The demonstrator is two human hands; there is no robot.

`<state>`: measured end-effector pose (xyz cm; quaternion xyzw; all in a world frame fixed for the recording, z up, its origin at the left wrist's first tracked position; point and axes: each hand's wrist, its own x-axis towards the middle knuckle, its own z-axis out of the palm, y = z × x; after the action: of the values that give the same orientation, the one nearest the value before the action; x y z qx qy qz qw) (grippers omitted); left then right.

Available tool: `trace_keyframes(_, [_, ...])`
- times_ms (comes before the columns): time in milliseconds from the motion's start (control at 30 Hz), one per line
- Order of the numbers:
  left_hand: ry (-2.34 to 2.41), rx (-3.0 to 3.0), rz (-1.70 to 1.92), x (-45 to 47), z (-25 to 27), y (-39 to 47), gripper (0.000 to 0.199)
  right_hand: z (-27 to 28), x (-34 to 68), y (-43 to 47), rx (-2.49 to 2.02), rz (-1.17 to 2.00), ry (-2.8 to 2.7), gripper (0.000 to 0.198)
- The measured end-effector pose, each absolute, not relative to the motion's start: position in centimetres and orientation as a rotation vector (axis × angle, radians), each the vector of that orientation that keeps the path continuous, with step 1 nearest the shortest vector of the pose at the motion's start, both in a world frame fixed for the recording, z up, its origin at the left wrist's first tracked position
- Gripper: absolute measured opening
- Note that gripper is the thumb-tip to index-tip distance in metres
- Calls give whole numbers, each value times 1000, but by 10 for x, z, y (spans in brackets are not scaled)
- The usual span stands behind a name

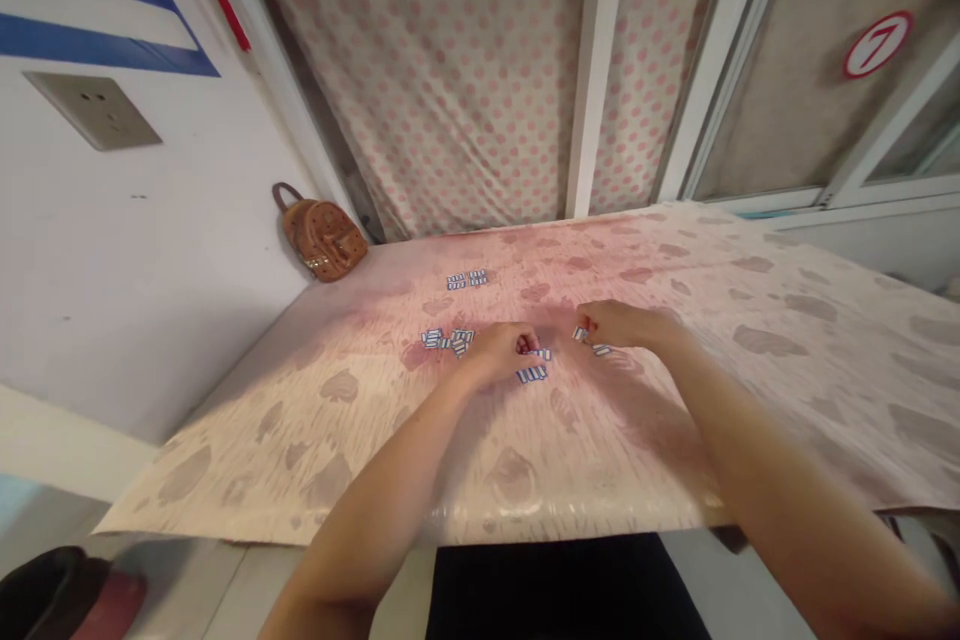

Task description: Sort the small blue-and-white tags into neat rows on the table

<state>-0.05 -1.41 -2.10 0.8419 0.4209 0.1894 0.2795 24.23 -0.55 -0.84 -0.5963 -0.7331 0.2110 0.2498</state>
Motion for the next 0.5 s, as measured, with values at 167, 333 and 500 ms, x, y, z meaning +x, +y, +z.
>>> trace_keyframes(167, [1150, 2215, 736, 0, -21, -9, 24, 7, 228, -10, -1437, 787, -2198, 13])
trace_keyframes(333, [1091, 2076, 878, 8, -25, -7, 17, 9, 209, -15, -1300, 844, -2180, 20])
trace_keyframes(500, [1131, 1926, 979, 9, -28, -3, 16, 9, 208, -15, -1368, 803, -2103, 26])
